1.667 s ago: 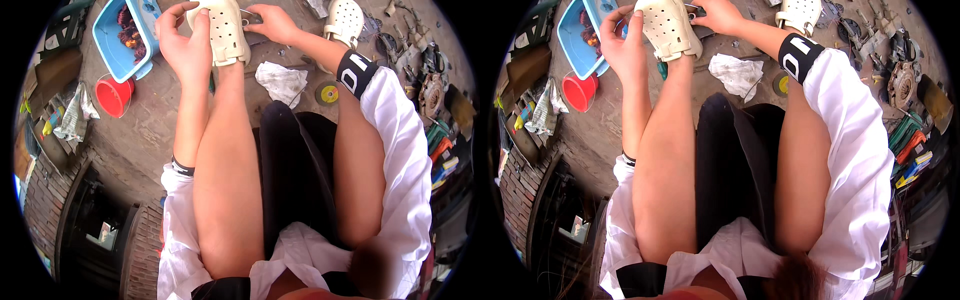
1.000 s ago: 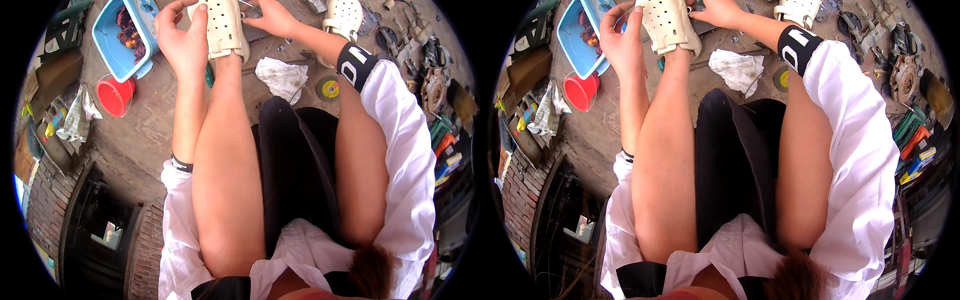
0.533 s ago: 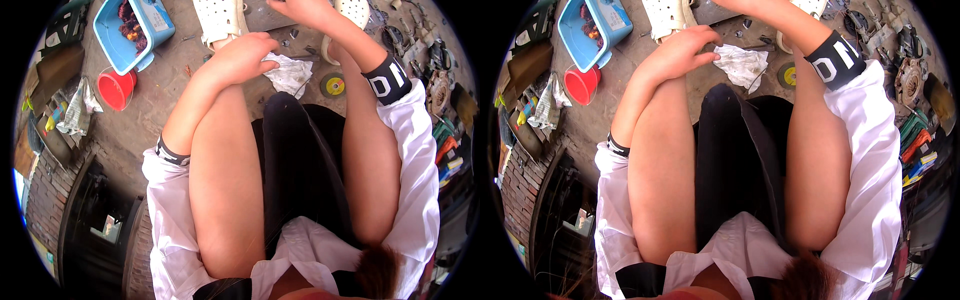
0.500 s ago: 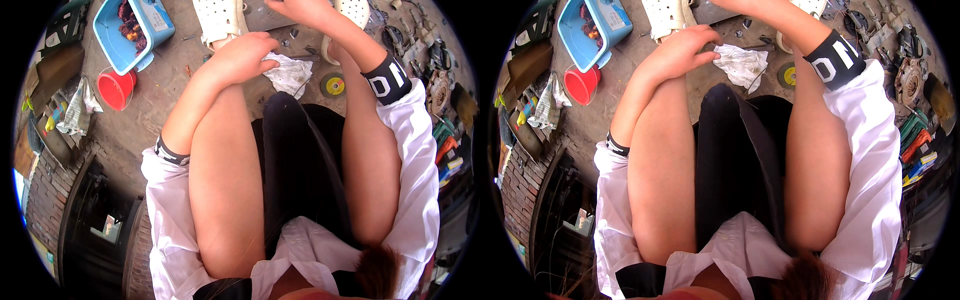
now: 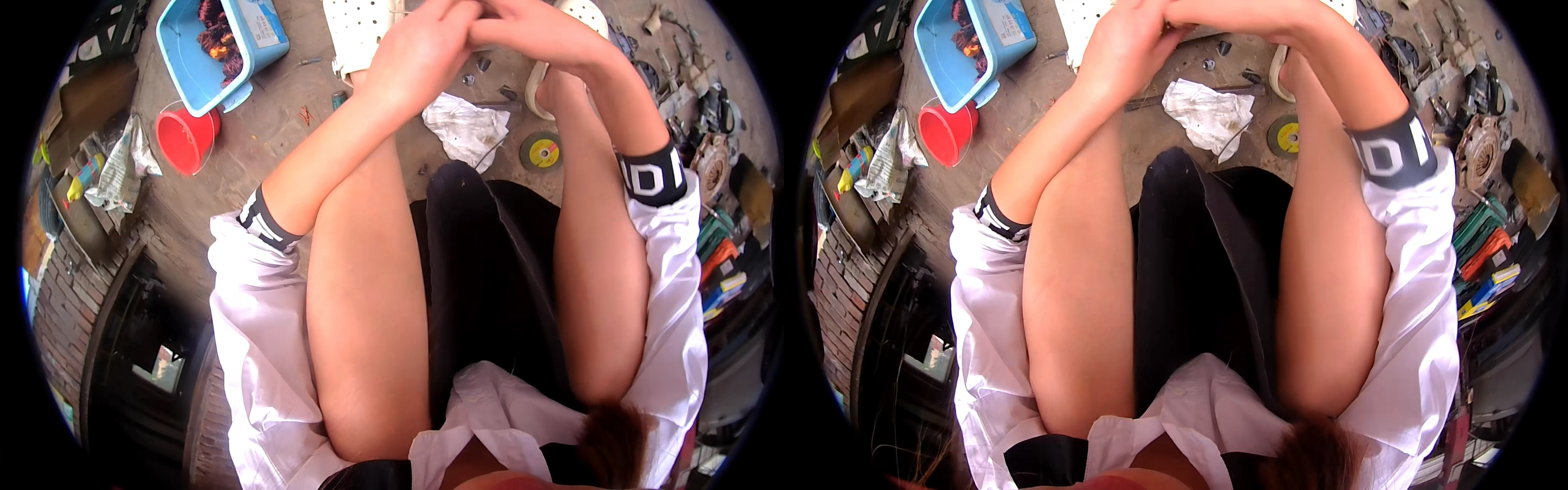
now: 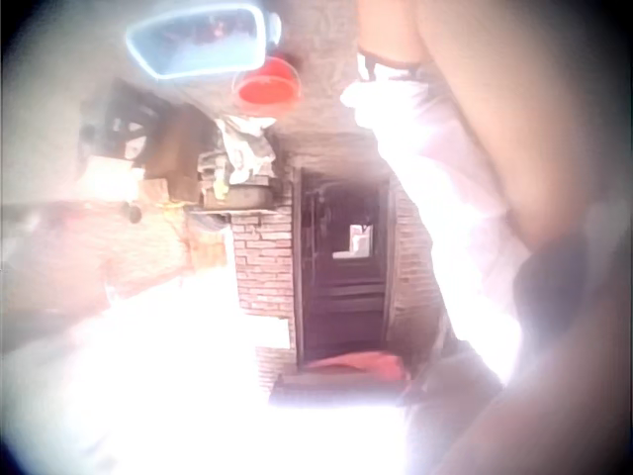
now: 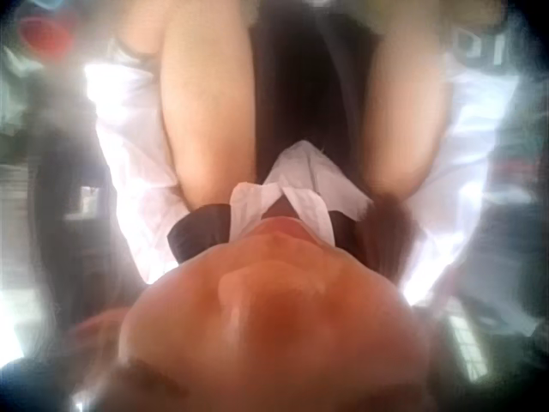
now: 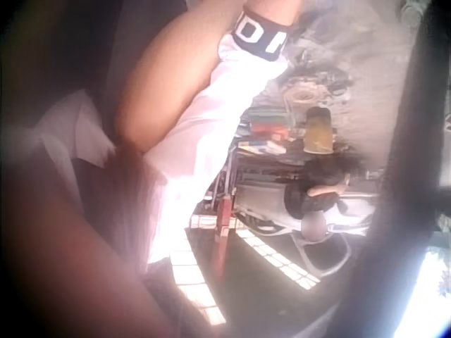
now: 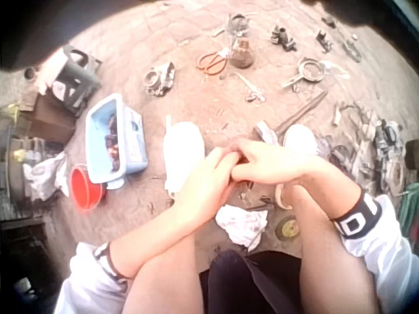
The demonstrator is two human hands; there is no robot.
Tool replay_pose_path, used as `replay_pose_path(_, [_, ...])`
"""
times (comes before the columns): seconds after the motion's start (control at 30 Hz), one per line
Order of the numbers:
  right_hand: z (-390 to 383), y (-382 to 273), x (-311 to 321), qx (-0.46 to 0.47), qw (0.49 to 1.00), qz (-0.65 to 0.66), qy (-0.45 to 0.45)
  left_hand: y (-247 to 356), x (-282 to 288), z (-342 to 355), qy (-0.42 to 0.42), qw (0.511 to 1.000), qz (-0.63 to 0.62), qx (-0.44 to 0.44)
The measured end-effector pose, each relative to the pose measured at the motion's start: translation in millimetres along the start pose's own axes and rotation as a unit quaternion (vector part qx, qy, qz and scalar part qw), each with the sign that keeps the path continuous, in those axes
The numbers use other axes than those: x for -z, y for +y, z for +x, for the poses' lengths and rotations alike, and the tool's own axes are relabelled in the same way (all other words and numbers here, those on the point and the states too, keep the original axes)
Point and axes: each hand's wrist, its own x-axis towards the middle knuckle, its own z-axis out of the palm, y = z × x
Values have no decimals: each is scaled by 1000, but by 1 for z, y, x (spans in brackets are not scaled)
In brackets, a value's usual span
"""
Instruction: The person sits on the ground and uses a hammer and a small metal rod to repeatedly strike a small cylindrical metal part. They periodically inspect the part and adjust its position on a metal plate.
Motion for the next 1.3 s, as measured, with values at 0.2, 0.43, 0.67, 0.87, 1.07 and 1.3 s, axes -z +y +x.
replay_pose_path(0.2, [-32,88,63,-61,984,113,121,11,-15,-2,-59,997,32,-32])
replay_pose_path(0.43, [-9,171,77,-1,804,-529,271,-1,-31,-3,-35,996,72,-42])
replay_pose_path(0.67, [18,163,93,-6,783,-606,141,-7,-46,-2,-45,990,123,-59])
replay_pose_path(0.87, [22,159,95,46,748,-655,91,-9,-46,-3,-34,990,130,-47])
replay_pose_path(1.07, [8,145,77,19,724,-685,78,-13,-48,-6,-8,990,137,-32])
replay_pose_path(1.3, [-35,133,49,-65,806,-552,206,-17,-48,-5,27,985,159,-60])
